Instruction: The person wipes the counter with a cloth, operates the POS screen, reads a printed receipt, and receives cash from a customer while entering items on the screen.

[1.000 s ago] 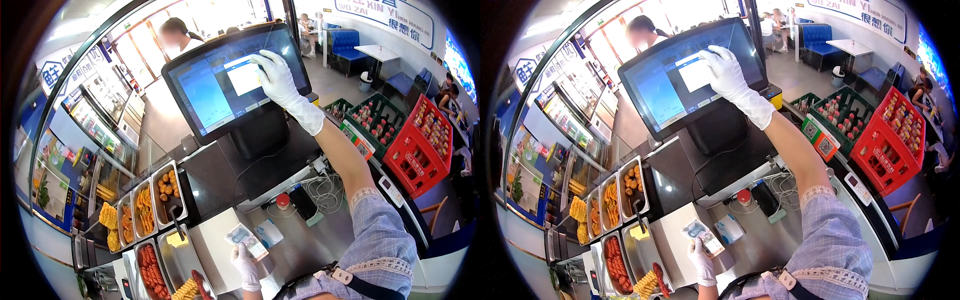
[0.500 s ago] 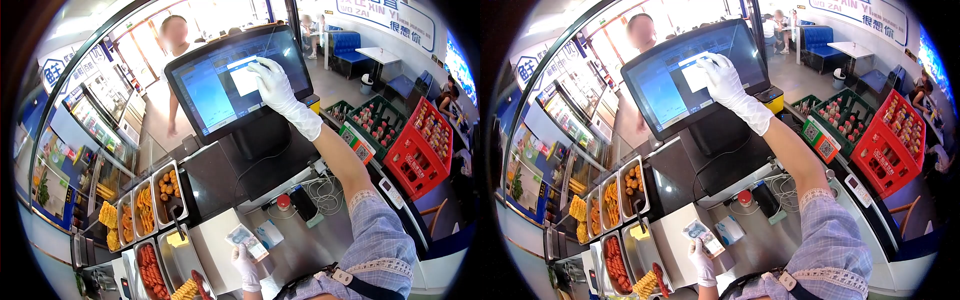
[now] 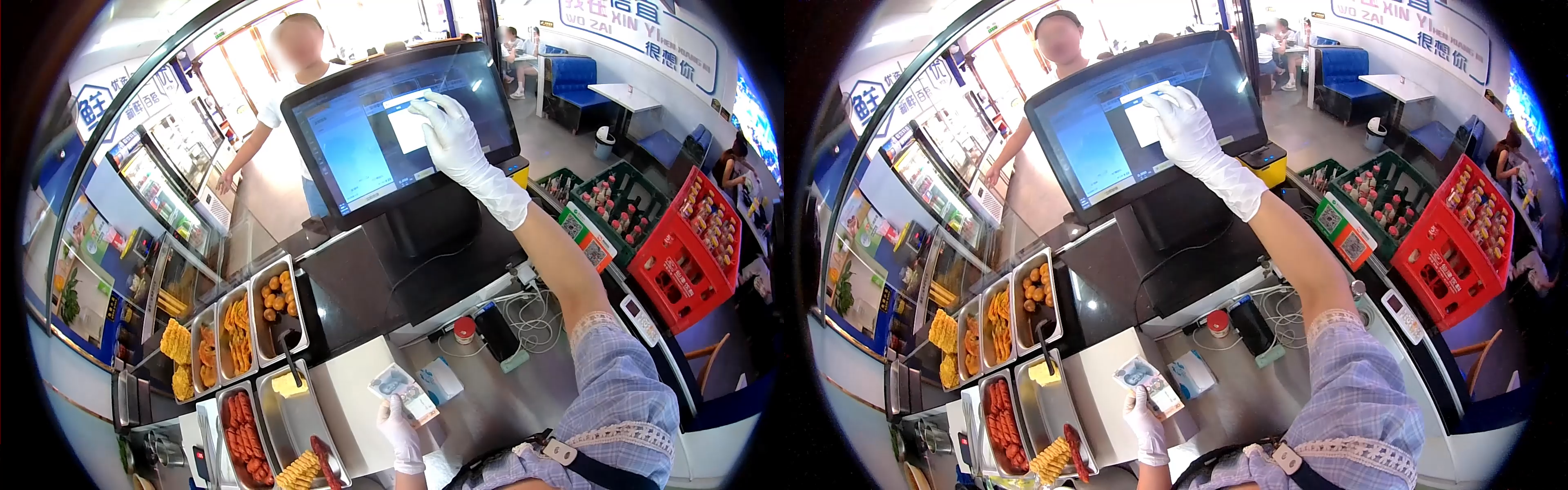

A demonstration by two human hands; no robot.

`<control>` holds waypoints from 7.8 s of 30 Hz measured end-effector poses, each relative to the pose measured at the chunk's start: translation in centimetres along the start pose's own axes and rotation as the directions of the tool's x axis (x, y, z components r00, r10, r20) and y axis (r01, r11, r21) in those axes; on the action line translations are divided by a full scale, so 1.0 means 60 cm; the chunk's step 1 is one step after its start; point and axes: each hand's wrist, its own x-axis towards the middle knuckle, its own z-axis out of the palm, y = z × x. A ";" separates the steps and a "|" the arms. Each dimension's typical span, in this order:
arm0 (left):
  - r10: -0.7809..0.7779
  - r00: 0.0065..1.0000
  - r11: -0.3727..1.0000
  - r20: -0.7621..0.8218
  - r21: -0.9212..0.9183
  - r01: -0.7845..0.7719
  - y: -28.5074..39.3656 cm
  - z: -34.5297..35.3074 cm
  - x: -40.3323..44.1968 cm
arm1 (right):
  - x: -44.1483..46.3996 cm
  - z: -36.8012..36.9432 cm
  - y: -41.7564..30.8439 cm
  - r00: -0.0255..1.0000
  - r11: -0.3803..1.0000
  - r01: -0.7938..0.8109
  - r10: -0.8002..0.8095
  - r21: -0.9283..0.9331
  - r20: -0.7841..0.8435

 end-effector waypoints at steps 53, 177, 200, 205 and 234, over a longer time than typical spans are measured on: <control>0.151 0.985 0.976 -0.082 0.172 -0.136 -0.013 0.013 -0.013 | -0.076 -0.071 0.052 0.994 0.990 -0.054 0.065 -0.127 0.082; 0.268 0.963 0.864 -0.015 0.447 -0.233 -0.002 0.013 -0.032 | -0.082 -0.021 -0.021 0.997 1.000 -0.018 0.019 -0.010 0.076; 0.273 0.962 0.859 -0.010 0.453 -0.239 0.000 0.016 -0.032 | -0.076 -0.022 -0.003 0.997 0.999 -0.040 0.040 -0.010 0.071; 0.218 0.976 0.879 -0.014 0.438 -0.190 0.006 0.018 -0.036 | -0.052 -0.024 0.021 0.998 0.997 -0.067 0.067 -0.029 0.002; 0.230 0.973 0.885 -0.028 0.423 -0.197 -0.008 0.007 -0.027 | 0.016 -0.008 0.065 0.998 0.993 -0.024 0.018 -0.117 -0.053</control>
